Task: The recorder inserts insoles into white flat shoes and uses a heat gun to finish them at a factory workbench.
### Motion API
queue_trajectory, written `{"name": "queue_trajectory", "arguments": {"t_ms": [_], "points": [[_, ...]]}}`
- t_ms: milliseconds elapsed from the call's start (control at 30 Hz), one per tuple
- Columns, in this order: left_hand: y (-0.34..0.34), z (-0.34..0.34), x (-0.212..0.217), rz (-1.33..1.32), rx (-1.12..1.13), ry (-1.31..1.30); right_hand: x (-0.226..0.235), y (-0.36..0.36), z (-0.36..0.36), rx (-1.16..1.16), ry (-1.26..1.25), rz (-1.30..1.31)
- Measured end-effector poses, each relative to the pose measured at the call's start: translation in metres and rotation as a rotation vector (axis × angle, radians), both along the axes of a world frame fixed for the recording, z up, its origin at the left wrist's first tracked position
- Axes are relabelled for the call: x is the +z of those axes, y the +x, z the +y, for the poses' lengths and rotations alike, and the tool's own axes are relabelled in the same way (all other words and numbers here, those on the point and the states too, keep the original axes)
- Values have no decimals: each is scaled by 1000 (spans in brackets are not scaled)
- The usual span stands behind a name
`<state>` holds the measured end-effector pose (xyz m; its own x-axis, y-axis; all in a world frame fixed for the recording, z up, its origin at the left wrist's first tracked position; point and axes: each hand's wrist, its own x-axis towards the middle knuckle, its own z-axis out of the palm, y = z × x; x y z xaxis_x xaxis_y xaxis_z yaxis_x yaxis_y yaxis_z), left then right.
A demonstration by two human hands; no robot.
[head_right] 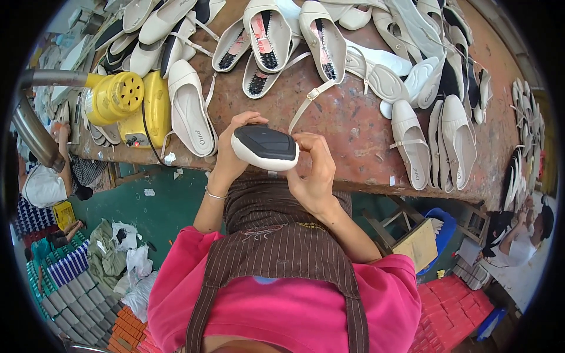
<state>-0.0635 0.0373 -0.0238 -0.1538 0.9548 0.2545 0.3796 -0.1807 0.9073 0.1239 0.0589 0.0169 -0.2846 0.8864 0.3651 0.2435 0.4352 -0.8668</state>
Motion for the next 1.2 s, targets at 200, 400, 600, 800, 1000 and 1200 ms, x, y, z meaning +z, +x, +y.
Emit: {"name": "queue_trajectory", "arguments": {"t_ms": [200, 400, 600, 800, 1000, 1200], "points": [[-2, 1, 12, 15, -74, -333, 1, 10, 6, -13, -154, -7], [-15, -6, -14, -290, -238, -410, 7, 46, 57, -83, -57, -147], [-11, -5, -14, -288, -340, -543, 8, 97, 131, -310, -141, -196], [5, 18, 4, 20, -322, -512, -4, 91, 215, -223, -85, -239], [6, 25, -5, 77, -127, -351, -41, 39, 324, -142, -757, 614], [8, 25, -6, 139, 9, -276, -54, 3, 406, -339, -929, 1155]]}}
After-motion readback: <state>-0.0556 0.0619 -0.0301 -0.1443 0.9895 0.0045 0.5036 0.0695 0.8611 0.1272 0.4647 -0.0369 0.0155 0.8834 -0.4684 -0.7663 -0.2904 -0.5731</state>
